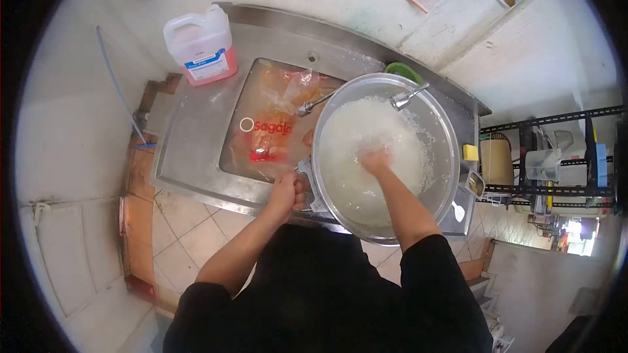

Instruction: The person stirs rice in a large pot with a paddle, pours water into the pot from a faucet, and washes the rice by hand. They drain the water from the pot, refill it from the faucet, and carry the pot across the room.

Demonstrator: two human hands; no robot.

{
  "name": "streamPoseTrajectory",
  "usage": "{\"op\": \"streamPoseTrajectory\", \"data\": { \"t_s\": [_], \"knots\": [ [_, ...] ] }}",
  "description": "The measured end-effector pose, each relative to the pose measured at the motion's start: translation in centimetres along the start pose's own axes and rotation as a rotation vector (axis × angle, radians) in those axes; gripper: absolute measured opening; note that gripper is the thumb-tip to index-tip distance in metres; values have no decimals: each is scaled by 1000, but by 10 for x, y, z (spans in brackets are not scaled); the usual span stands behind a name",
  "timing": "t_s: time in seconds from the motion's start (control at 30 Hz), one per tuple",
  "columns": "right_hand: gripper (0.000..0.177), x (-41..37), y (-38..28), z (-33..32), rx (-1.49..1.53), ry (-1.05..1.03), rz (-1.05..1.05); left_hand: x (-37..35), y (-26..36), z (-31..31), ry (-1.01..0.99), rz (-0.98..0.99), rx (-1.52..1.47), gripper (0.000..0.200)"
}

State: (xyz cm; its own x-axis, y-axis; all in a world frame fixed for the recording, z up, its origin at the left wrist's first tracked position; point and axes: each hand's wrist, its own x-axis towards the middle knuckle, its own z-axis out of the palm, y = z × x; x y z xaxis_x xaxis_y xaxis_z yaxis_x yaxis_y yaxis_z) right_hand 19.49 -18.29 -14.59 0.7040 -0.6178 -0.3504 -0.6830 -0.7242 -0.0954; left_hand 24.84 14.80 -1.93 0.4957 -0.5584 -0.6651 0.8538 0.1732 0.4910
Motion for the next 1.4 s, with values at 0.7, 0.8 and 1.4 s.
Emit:
{"op": "streamPoseTrajectory", "data": {
  "t_s": [0.7,0.8,1.4],
  "knots": [
    [57,-9,13,-1,-14,-162,-465,-24,1,22,100,55,41,26],
    [48,21,29,28,-83,-268,-236,-29,-1,28,112,84,9,24],
    [40,-44,58,-268,416,-260,-1006,-34,-16,53,415,221,123,24]
  ]
}}
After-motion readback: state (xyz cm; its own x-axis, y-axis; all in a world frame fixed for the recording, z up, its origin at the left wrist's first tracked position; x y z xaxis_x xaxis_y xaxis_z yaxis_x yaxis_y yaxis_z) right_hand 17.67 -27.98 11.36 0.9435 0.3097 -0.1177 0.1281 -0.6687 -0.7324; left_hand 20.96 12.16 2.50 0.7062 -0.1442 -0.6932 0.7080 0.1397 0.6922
